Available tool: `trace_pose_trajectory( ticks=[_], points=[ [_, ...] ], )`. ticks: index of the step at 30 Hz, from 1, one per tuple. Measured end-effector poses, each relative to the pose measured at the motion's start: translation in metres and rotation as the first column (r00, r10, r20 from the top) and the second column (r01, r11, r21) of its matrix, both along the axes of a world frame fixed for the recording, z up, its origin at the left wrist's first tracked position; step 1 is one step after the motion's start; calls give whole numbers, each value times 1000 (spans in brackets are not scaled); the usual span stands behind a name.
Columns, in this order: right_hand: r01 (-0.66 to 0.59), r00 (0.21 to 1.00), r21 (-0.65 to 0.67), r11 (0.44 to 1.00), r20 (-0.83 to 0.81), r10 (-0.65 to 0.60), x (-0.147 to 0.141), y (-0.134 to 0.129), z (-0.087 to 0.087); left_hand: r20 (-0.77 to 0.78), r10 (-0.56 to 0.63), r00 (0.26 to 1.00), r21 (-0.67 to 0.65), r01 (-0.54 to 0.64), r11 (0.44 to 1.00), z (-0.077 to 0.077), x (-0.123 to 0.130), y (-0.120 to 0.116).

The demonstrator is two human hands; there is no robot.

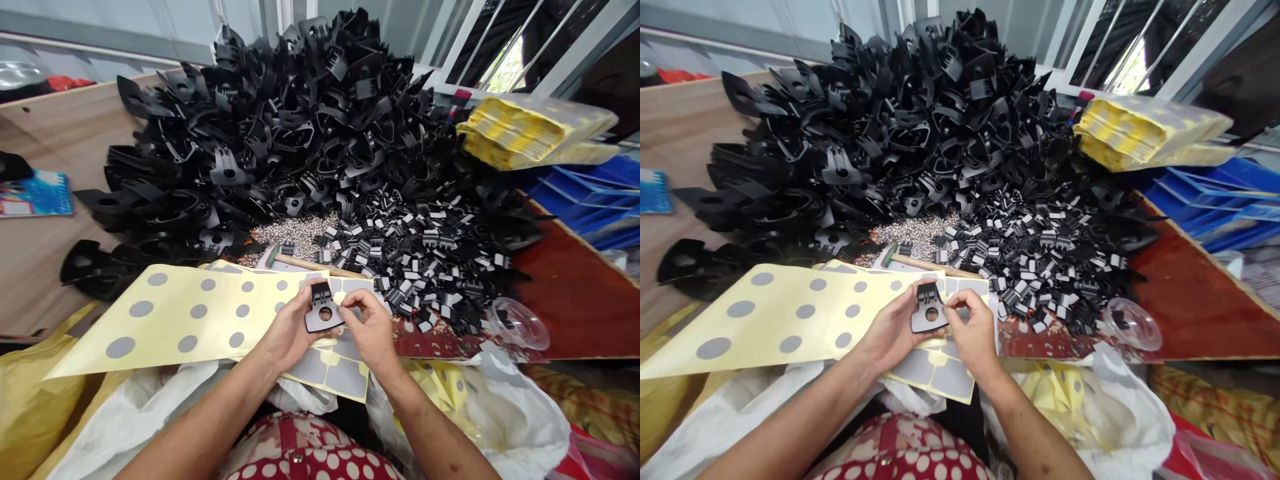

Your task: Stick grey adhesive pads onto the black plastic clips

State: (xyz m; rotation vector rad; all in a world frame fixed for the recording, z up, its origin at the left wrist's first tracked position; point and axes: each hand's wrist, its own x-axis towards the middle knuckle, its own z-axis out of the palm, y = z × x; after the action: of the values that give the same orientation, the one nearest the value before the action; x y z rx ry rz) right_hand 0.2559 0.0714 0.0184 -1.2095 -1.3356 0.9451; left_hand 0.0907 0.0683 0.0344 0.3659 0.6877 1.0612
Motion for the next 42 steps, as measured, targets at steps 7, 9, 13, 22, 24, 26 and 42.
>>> trace_pose_trajectory(
  ticks=[7, 9, 13, 22, 24, 26, 42],
  points=[
    [0, 1000, -4, 1000, -9, 0, 0, -2, -3, 31, 2, 1000, 9, -3, 1000, -2, 0, 1],
    [5, 1000, -6, 1000, -11, -5, 0, -2, -3, 33, 5, 999, 6, -5, 1000, 0, 1, 0],
    [9, 999, -8, 1000, -32, -9, -1, -3, -4, 18, 11, 1000, -3, -11, 1000, 5, 2, 0],
    [11, 997, 76, 997, 79, -17, -1, -5, -3, -9, 3, 1000, 15, -3, 1000, 6, 1, -1],
    [-3, 984, 150, 989, 178, -24, -2, -8, -2, -20, -6, 1000, 45, 7, 999, 7, 2, -3],
    [-31, 955, 241, 970, 293, -42, -4, -11, -3, -73, -1, 997, 92, 8, 996, 5, 5, -6],
    [-862, 282, 164, 479, 941, 185, -104, -49, -3, -700, 556, 448, 462, -309, 831, 28, -170, -119]
  ],
)
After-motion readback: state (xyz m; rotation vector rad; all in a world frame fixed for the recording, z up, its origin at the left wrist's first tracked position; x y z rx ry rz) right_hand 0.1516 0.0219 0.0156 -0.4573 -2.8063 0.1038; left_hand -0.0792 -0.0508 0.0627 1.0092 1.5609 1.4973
